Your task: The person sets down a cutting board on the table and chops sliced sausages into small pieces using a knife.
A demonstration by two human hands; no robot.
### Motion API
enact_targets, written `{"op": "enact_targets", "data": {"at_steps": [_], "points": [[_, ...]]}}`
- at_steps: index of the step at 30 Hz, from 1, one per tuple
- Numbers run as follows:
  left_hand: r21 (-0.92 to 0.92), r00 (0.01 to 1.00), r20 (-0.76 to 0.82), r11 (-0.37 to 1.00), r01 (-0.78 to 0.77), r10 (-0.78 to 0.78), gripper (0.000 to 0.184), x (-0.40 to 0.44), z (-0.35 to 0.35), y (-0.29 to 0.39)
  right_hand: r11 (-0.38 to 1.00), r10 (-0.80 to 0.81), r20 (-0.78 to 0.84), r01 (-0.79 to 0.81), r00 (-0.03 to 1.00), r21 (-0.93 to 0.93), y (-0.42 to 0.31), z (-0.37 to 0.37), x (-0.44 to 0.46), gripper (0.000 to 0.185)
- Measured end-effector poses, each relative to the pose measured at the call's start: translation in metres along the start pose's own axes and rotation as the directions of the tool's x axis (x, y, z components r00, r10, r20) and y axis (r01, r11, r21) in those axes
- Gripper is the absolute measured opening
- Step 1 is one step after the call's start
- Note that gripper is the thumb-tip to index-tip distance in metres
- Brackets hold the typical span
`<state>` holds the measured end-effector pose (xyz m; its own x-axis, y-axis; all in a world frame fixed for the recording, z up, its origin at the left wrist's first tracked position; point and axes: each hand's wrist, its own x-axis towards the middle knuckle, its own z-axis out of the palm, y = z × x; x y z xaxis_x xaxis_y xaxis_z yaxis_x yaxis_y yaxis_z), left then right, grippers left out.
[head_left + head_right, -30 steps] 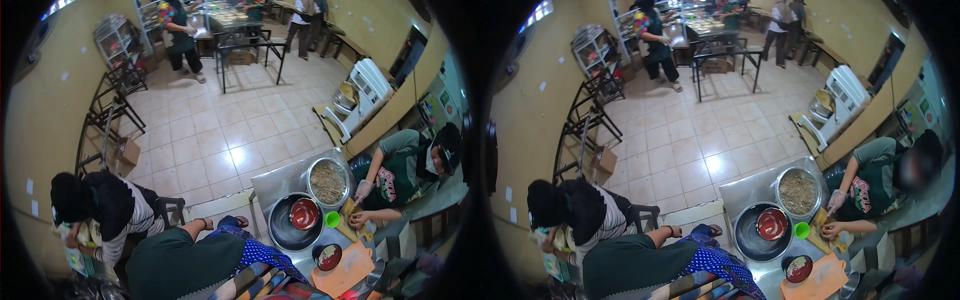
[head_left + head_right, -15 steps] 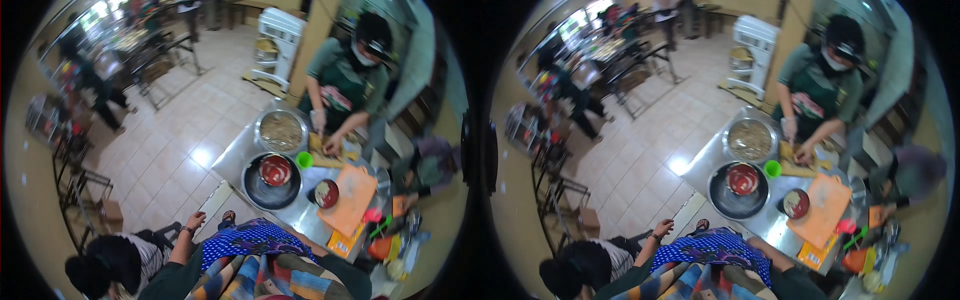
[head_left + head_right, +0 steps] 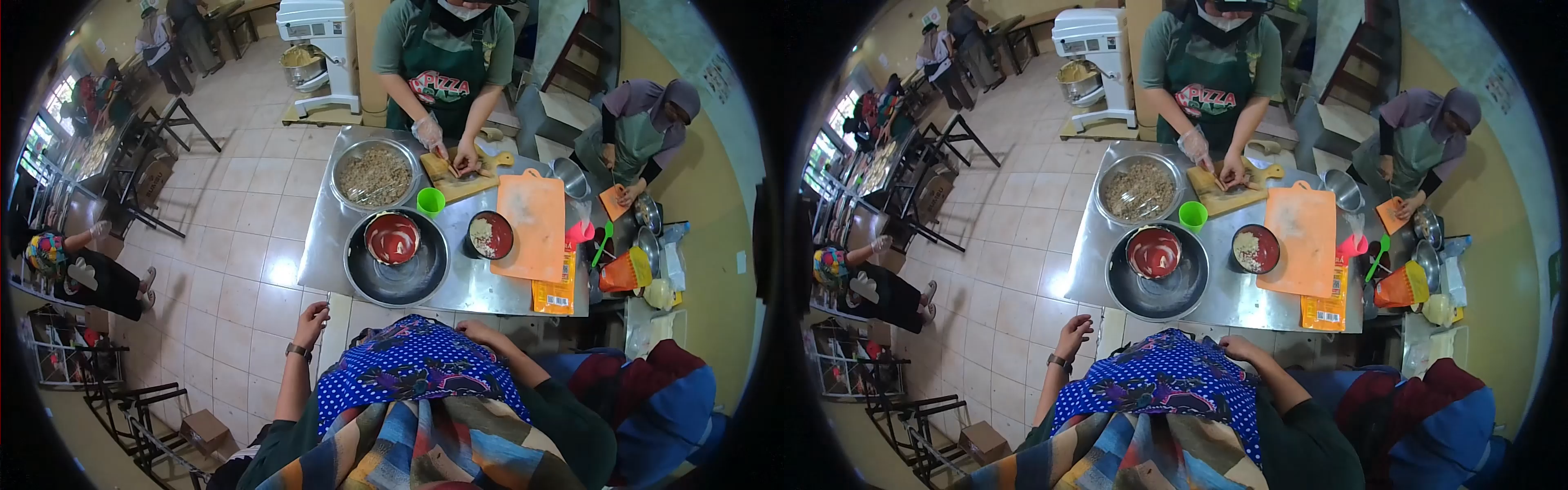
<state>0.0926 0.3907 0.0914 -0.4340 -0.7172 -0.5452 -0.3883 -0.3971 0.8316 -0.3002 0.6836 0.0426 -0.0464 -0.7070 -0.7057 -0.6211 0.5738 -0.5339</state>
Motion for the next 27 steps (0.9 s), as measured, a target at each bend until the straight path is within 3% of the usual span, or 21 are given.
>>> {"op": "enact_targets", "data": {"at_steps": [4,5,6,7,8,9,11,12,13,14,16,20,27], "points": [[0.18,0.991,0.109,0.979,-0.099,0.08,0.037,0.023,0.002,-0.013,0.999,0.01,-0.131,-0.004,0.991,0.048,0.004,0.014,-0.017,0.024],[0.256,0.979,0.106,0.947,-0.196,0.174,0.037,0.031,0.006,-0.026,0.977,-0.038,-0.186,0.076,0.982,0.201,0.052,0.038,-0.003,0.025],[0.352,0.977,0.138,0.914,-0.202,0.162,0.039,0.04,0.008,-0.04,0.999,-0.043,-0.215,0.041,0.976,-0.016,0.088,0.066,0.021,0.026],[0.345,0.961,0.213,0.906,-0.245,0.178,0.042,0.044,0.01,-0.05,0.999,-0.014,-0.173,0.009,0.985,-0.034,0.084,0.059,0.019,0.026],[0.405,0.965,0.26,0.903,-0.14,0.033,0.045,0.043,0.013,-0.049,0.999,0.039,-0.141,-0.038,0.989,0.009,0.076,0.052,0.017,0.026],[0.394,0.955,0.282,0.897,-0.2,0.089,0.044,0.04,0.016,-0.06,0.996,0.088,-0.118,-0.084,0.989,0.044,0.064,0.044,0.012,0.026],[0.477,0.906,0.424,0.854,-0.208,-0.016,0.051,0.037,0.021,-0.071,0.987,0.144,-0.096,-0.136,0.985,0.082,0.042,0.032,0.016,0.026],[0.49,0.84,0.509,0.865,-0.107,-0.185,0.053,0.031,0.023,-0.072,0.984,0.162,-0.092,-0.154,0.982,0.095,0.034,0.026,0.018,0.025],[0.458,0.813,0.558,0.879,-0.132,-0.169,0.047,0.03,0.026,-0.093,0.981,0.171,-0.09,-0.161,0.981,0.104,0.024,0.021,0.022,0.025],[0.526,0.779,0.545,0.85,-0.031,-0.309,0.045,0.012,0.026,-0.078,0.979,0.178,-0.084,-0.168,0.98,0.114,0.017,0.017,0.026,0.025],[0.51,0.604,0.687,0.86,-0.004,-0.404,0.049,0.01,0.024,-0.1,0.979,0.177,-0.078,-0.167,0.981,0.117,0.001,0.009,0.034,0.025],[0.497,0.557,0.705,0.866,0.053,-0.439,0.059,0.006,0.015,-0.138,0.983,0.157,-0.062,-0.149,0.986,0.107,-0.023,-0.005,0.052,0.024],[0.453,0.618,0.644,0.876,0.166,-0.45,0.078,0.012,0.006,-0.209,0.996,0.075,-0.014,-0.074,0.997,0.054,-0.04,-0.026,0.071,0.023]]}}
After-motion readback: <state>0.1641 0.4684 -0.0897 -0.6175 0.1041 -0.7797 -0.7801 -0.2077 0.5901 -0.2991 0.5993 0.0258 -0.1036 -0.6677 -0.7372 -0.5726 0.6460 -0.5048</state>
